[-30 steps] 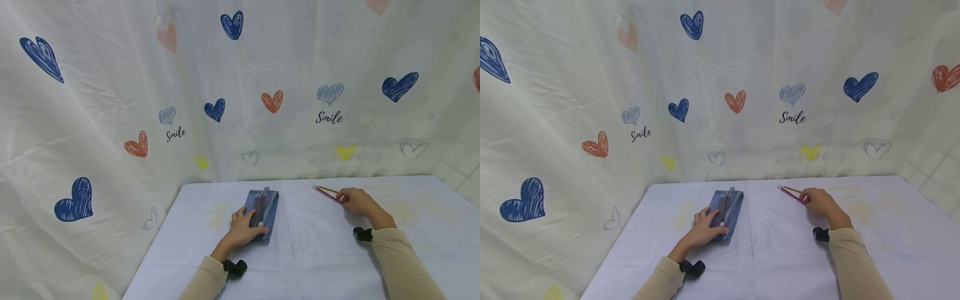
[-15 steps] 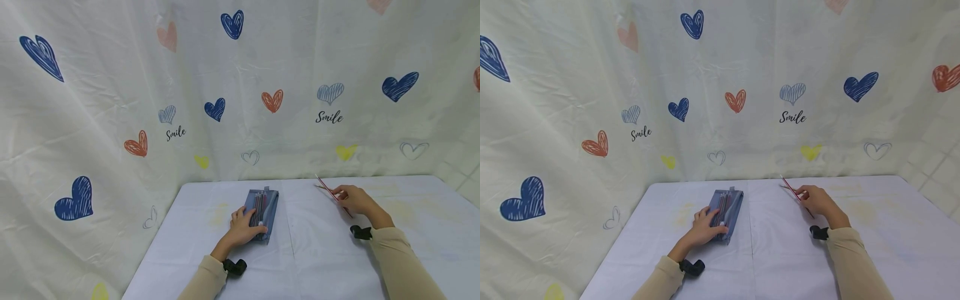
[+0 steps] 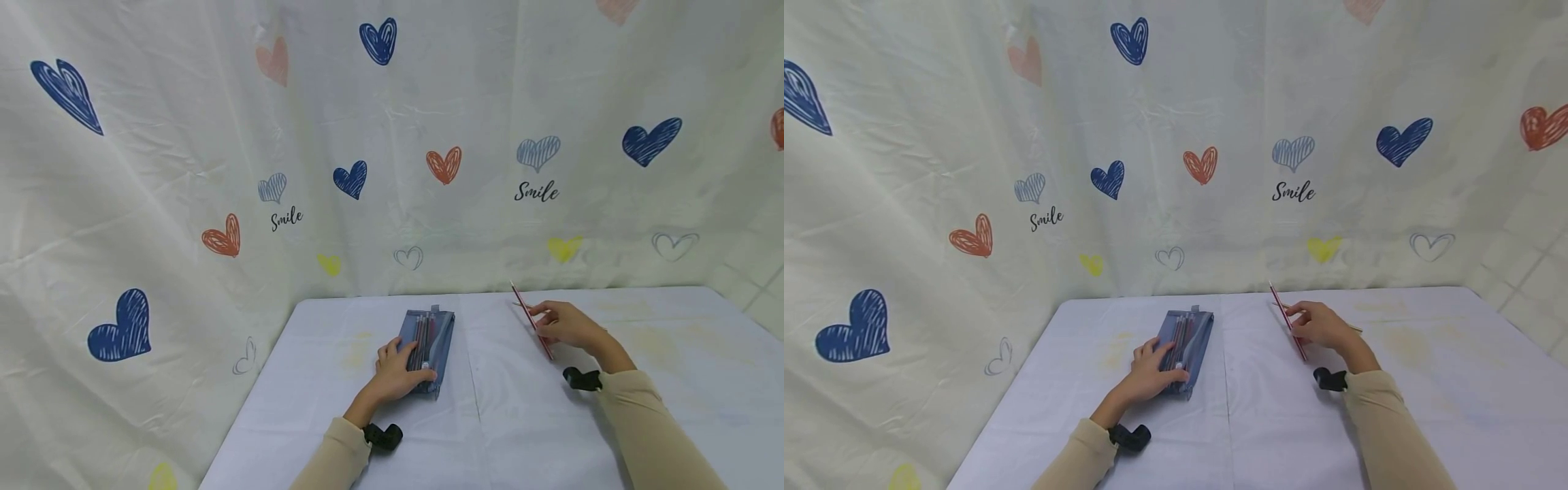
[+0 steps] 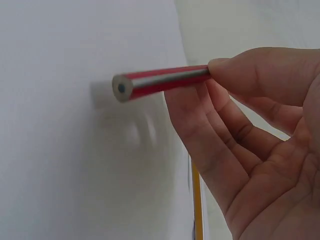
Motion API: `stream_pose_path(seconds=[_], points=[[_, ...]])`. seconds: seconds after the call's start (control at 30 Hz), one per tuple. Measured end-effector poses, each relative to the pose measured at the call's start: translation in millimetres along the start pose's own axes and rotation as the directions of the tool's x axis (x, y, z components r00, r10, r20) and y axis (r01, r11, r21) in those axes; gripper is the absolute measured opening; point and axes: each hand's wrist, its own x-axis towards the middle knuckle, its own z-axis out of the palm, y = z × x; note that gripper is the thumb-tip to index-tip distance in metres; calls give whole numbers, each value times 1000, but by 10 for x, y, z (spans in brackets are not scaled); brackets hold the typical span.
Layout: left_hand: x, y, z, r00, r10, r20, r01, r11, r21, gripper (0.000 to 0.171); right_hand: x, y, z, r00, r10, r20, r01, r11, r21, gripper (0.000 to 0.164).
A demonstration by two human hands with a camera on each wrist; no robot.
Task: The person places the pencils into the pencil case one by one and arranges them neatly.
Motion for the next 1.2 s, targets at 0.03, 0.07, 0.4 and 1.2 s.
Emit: stream_pose_path(seconds=[0.03,0.07,0.4,1.2], points=[[-1,1,-1,1000,0,0,0,1000,2,88,5,-5,7,1000,4,4,-4,1000,14,47],[-3,2,-2,1000,1,-1,-1,1000,4,88,9,-13,14,1000,9,9,-9,1000,25,47],[2,-2,0,1000,2,0,-2,1000,-4,89,37,-87,88,999,11,42,-15,996,90,51],[2,-27,16,1000,-14,2,14,1000,-6,89,26,-186,235,996,-73,44,65,985,157,47]])
